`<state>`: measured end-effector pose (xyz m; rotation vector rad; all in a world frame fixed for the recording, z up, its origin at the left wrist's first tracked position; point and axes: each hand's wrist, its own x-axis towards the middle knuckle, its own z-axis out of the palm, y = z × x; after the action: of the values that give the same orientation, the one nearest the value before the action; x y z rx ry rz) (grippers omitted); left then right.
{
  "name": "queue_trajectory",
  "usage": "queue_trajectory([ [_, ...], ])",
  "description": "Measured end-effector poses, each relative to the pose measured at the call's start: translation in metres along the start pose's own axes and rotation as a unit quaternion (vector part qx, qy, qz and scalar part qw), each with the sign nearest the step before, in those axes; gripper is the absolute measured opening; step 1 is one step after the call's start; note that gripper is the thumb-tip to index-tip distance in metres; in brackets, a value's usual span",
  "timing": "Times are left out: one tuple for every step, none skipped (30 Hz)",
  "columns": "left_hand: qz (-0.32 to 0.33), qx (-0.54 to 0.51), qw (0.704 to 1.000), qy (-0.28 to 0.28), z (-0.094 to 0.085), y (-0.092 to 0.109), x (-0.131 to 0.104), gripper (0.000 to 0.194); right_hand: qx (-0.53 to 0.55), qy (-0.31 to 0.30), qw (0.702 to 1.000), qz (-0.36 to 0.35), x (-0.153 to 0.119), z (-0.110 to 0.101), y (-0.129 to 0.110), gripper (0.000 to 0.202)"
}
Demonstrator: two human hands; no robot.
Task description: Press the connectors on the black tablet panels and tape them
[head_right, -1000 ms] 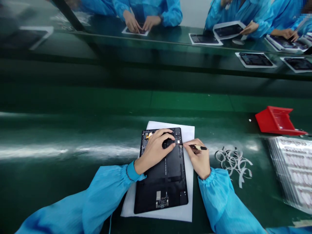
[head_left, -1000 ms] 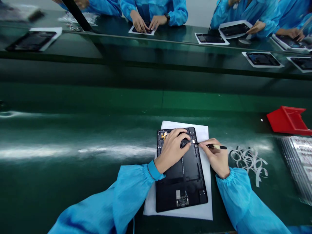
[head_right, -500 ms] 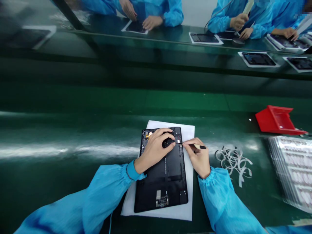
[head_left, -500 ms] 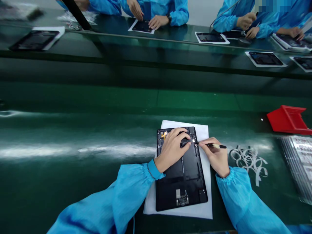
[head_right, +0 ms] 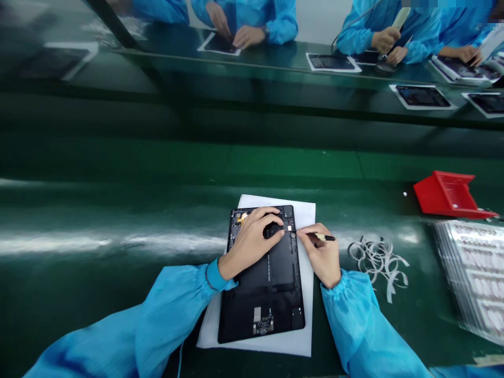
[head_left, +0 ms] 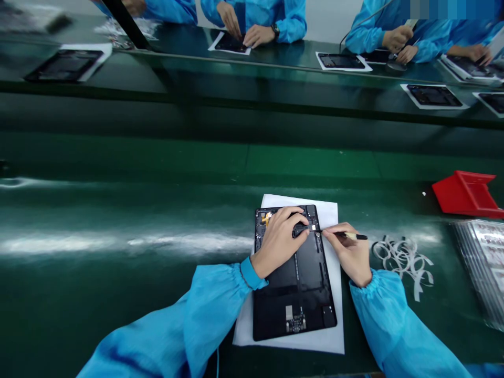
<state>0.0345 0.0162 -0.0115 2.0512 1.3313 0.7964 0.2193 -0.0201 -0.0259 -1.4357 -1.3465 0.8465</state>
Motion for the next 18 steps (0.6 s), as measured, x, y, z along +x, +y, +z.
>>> queue_trajectory([
  [-0.001, 0.0, 1.0, 0.0, 0.0002, 0.0001, 0.0001, 0.012, -0.002, -0.004, 1.0, 0.0, 0.0, 0.0, 0.0003, 0.01],
  [-0.003, 0.0, 1.0, 0.0, 0.0003, 0.0002, 0.0001, 0.012, -0.003, -0.006, 1.0, 0.0, -0.0001, 0.0, 0.0007, 0.01],
  [-0.005, 0.0, 1.0, 0.0, 0.0005, 0.0004, -0.0001, 0.013, -0.003, -0.007, 1.0, -0.002, -0.0001, 0.0, 0.0011, 0.009],
  [-0.007, 0.0, 1.0, 0.0, 0.0005, 0.0007, -0.0002, 0.013, -0.003, -0.008, 1.0, -0.006, -0.0001, 0.0, 0.0014, 0.009],
  [-0.008, 0.001, 1.0, 0.0, 0.0004, 0.0009, -0.0005, 0.012, -0.001, -0.006, 1.0, -0.012, -0.0001, 0.0002, 0.0017, 0.008],
  [-0.008, 0.001, 1.0, 0.0, 0.0003, 0.0012, -0.0007, 0.012, 0.002, -0.004, 1.0, -0.017, 0.0001, 0.0004, 0.0019, 0.008],
  [-0.008, 0.001, 1.0, 0.0, 0.0001, 0.0014, -0.0008, 0.012, 0.005, -0.004, 1.0, -0.02, 0.0003, 0.0006, 0.002, 0.008],
  [-0.007, 0.001, 1.0, 0.0, -0.0002, 0.0015, -0.001, 0.012, 0.007, -0.006, 1.0, -0.022, 0.0007, 0.0009, 0.0021, 0.008],
  [-0.006, 0.001, 1.0, 0.001, -0.0004, 0.0016, -0.001, 0.012, 0.007, -0.009, 1.0, -0.02, 0.0011, 0.0011, 0.0021, 0.008],
  [-0.005, 0.0, 1.0, 0.001, -0.0005, 0.0015, -0.001, 0.012, 0.004, -0.014, 1.0, -0.015, 0.0016, 0.0013, 0.0021, 0.009],
  [-0.004, -0.001, 1.0, 0.002, -0.0004, 0.0015, -0.0009, 0.012, 0.0, -0.019, 1.0, -0.01, 0.0021, 0.0014, 0.002, 0.01],
  [-0.005, -0.002, 1.0, 0.003, -0.0001, 0.0013, -0.0007, 0.012, -0.005, -0.023, 1.0, -0.006, 0.0026, 0.0014, 0.002, 0.011],
  [-0.005, -0.002, 1.0, 0.003, 0.0004, 0.0012, -0.0005, 0.012, -0.008, -0.025, 1.0, -0.004, 0.003, 0.0014, 0.0019, 0.012],
  [-0.006, -0.002, 1.0, 0.004, 0.0009, 0.001, -0.0003, 0.011, -0.01, -0.026, 1.0, -0.003, 0.0034, 0.0012, 0.0018, 0.012],
  [-0.006, -0.002, 1.0, 0.005, 0.0015, 0.0008, 0.0, 0.011, -0.01, -0.029, 1.0, -0.005, 0.0037, 0.001, 0.0018, 0.012],
  [-0.005, -0.002, 1.0, 0.006, 0.0018, 0.0005, 0.0003, 0.011, -0.01, -0.032, 0.999, -0.008, 0.0039, 0.0008, 0.0018, 0.012],
  [-0.004, -0.003, 1.0, 0.007, 0.0015, 0.0002, 0.0005, 0.011, -0.01, -0.036, 0.999, -0.012, 0.0042, 0.0006, 0.0018, 0.011],
  [-0.001, -0.006, 1.0, 0.006, 0.0006, -0.0002, 0.0006, 0.011, -0.01, -0.037, 0.999, -0.016, 0.0045, 0.0003, 0.0017, 0.011],
])
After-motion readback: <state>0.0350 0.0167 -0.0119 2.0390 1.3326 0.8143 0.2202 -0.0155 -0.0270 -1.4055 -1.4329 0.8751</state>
